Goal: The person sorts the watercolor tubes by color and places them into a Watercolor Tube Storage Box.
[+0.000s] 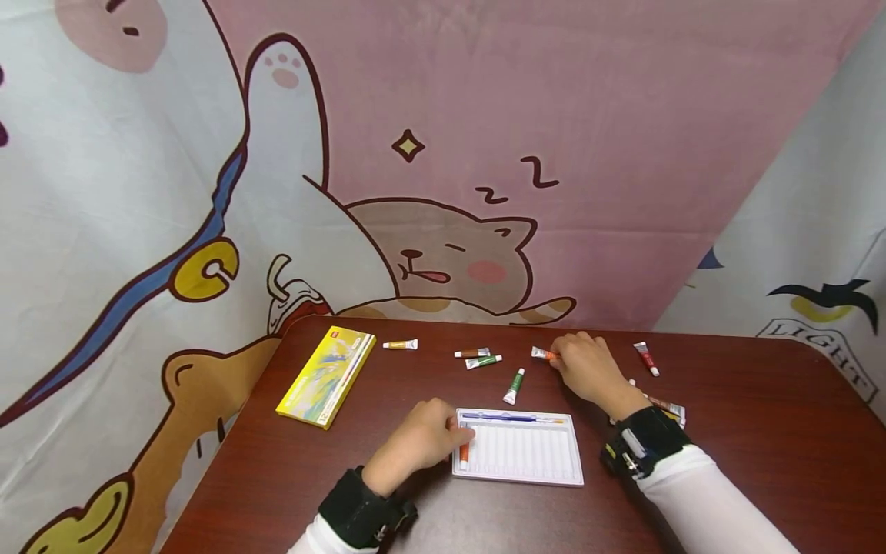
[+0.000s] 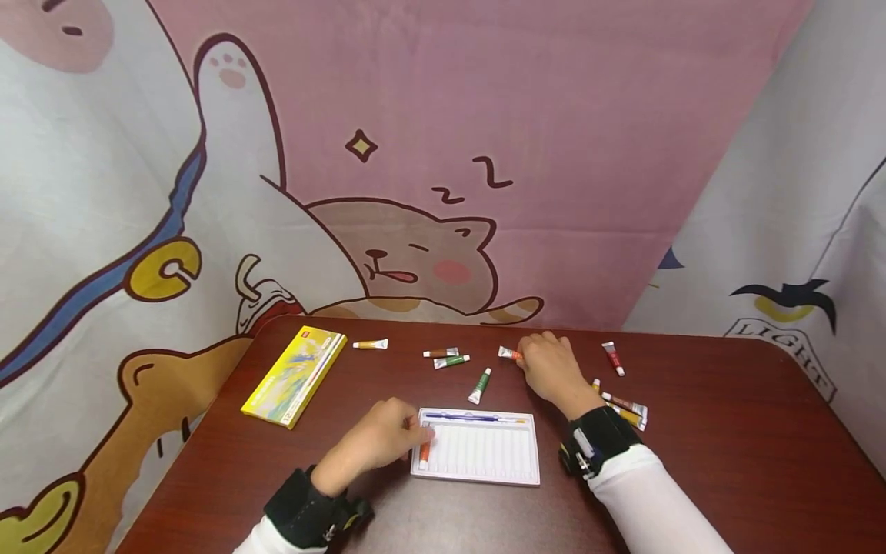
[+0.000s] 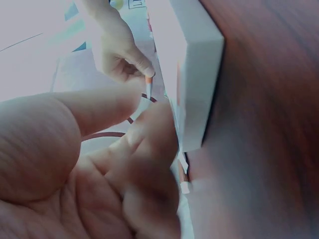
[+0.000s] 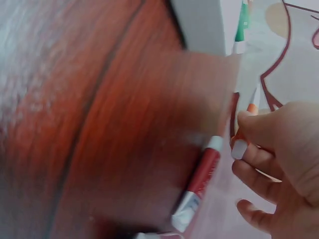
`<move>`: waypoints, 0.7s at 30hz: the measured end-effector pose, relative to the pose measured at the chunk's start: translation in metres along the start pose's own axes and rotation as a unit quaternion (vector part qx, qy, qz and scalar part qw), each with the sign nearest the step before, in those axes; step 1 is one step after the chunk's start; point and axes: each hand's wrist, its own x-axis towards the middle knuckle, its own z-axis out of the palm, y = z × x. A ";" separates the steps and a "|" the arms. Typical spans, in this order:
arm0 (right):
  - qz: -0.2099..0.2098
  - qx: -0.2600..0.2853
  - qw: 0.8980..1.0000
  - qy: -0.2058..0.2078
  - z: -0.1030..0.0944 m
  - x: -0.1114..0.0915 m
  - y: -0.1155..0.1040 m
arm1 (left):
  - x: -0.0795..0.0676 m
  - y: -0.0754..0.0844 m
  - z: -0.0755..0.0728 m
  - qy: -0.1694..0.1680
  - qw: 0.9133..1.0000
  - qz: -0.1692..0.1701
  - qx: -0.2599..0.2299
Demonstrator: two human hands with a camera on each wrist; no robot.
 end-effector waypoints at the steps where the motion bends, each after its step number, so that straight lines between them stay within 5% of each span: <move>1: 0.004 0.007 1.000 0.008 -0.002 -0.001 -0.001 | 0.000 0.001 -0.001 0.012 1.000 0.003 0.008; 5: 0.019 0.050 0.998 0.037 -0.014 -0.007 -0.013 | -0.001 0.008 -0.003 0.052 0.998 0.010 0.024; 11: 0.050 0.150 0.985 0.063 -0.038 -0.027 -0.046 | -0.006 0.019 -0.006 0.099 0.994 0.043 -0.034; 21: 0.059 0.185 0.976 0.097 -0.045 -0.055 -0.090 | -0.011 0.035 -0.003 0.159 0.977 0.085 -0.115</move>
